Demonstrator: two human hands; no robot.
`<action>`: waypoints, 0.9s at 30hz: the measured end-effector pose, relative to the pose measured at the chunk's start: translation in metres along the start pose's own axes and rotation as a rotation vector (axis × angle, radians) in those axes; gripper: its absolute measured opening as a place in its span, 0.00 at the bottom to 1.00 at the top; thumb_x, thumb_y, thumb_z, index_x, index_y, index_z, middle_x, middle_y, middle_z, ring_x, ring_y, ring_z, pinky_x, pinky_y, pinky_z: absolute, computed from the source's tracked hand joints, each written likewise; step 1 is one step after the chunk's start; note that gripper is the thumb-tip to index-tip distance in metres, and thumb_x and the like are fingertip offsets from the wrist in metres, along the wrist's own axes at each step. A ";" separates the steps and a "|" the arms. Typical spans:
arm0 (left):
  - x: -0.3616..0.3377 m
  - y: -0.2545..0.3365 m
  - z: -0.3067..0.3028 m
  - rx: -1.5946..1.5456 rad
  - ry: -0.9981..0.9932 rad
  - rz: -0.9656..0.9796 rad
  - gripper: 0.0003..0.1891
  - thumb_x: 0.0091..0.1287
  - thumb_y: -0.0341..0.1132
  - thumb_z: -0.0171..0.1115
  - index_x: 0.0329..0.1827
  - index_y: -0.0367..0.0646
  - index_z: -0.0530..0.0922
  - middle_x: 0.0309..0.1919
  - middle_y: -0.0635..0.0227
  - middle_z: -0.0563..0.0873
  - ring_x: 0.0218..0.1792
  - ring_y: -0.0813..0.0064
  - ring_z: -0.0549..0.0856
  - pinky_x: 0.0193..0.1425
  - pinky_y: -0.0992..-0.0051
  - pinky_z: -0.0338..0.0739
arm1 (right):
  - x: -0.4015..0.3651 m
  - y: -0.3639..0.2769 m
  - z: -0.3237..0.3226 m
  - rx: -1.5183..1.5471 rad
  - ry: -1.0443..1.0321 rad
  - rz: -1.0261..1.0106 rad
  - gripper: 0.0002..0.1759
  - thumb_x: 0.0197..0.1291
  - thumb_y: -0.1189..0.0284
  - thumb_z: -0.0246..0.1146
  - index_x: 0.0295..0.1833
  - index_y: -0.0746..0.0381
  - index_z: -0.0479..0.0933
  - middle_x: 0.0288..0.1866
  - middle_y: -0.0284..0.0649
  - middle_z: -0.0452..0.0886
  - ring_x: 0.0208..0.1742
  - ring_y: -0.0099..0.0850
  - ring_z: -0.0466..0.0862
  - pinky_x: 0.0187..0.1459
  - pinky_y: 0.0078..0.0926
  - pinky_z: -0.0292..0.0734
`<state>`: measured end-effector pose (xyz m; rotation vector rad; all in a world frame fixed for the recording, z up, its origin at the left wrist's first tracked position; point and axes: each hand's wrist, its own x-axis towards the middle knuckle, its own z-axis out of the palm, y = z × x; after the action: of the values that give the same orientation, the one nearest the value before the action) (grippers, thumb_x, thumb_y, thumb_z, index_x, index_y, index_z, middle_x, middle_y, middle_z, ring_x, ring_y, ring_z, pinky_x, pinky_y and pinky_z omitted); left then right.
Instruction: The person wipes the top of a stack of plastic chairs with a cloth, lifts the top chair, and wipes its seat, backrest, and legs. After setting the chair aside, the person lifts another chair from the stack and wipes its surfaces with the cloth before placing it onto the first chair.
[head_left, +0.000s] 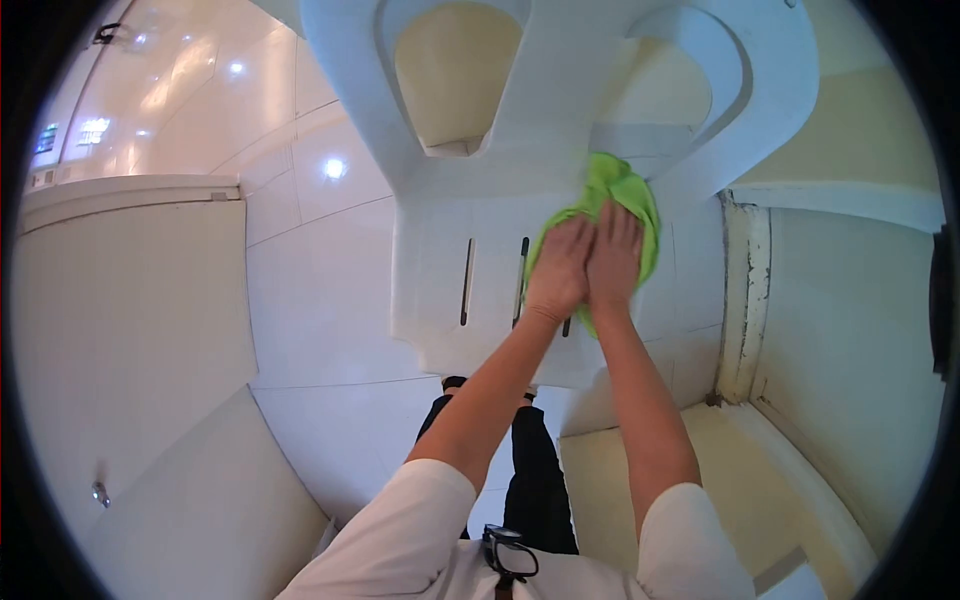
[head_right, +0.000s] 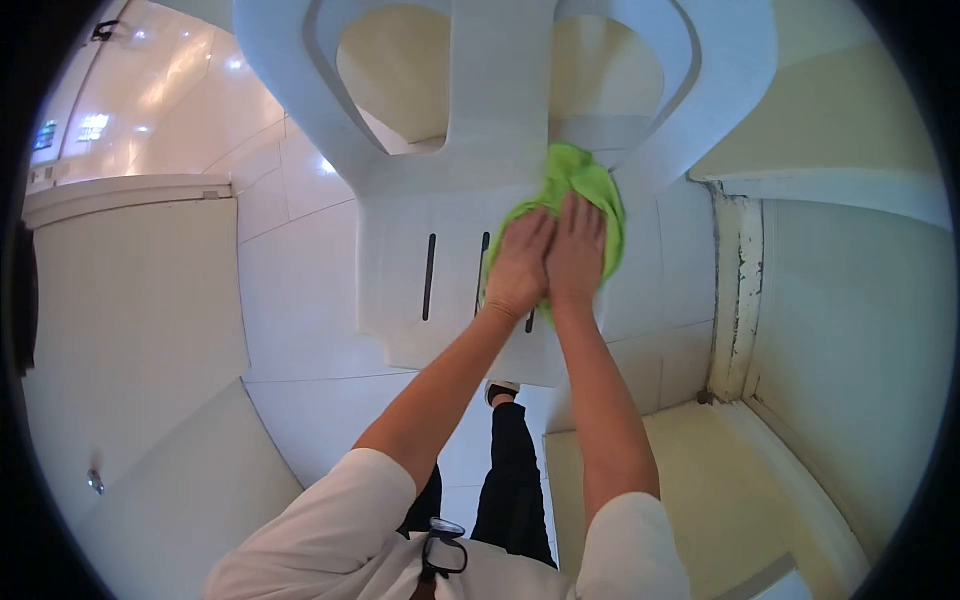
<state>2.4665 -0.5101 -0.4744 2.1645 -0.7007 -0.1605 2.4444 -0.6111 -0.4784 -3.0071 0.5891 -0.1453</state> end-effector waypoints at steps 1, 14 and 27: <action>-0.001 0.002 -0.002 0.002 0.002 0.000 0.23 0.61 0.29 0.51 0.62 0.34 0.71 0.64 0.50 0.72 0.66 0.51 0.68 0.73 0.58 0.58 | -0.010 0.003 -0.003 0.002 0.002 -0.001 0.32 0.65 0.67 0.51 0.73 0.62 0.56 0.73 0.45 0.61 0.73 0.44 0.61 0.72 0.47 0.53; -0.177 -0.029 -0.126 0.220 -0.451 -0.109 0.28 0.64 0.34 0.52 0.69 0.39 0.65 0.71 0.54 0.65 0.72 0.56 0.64 0.75 0.53 0.51 | -0.166 -0.115 -0.023 0.193 -0.218 -0.066 0.33 0.62 0.61 0.57 0.69 0.67 0.62 0.71 0.60 0.57 0.73 0.59 0.57 0.68 0.63 0.52; -0.021 -0.070 -0.098 0.603 0.038 -0.311 0.30 0.68 0.39 0.47 0.73 0.38 0.59 0.74 0.47 0.57 0.74 0.48 0.55 0.76 0.49 0.42 | 0.055 -0.123 0.024 0.504 0.022 -0.577 0.28 0.59 0.62 0.57 0.66 0.58 0.69 0.71 0.45 0.64 0.72 0.44 0.63 0.68 0.54 0.56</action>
<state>2.5127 -0.3973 -0.4672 2.8421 -0.4135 -0.0741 2.5432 -0.5171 -0.4864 -2.5817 -0.2949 -0.3040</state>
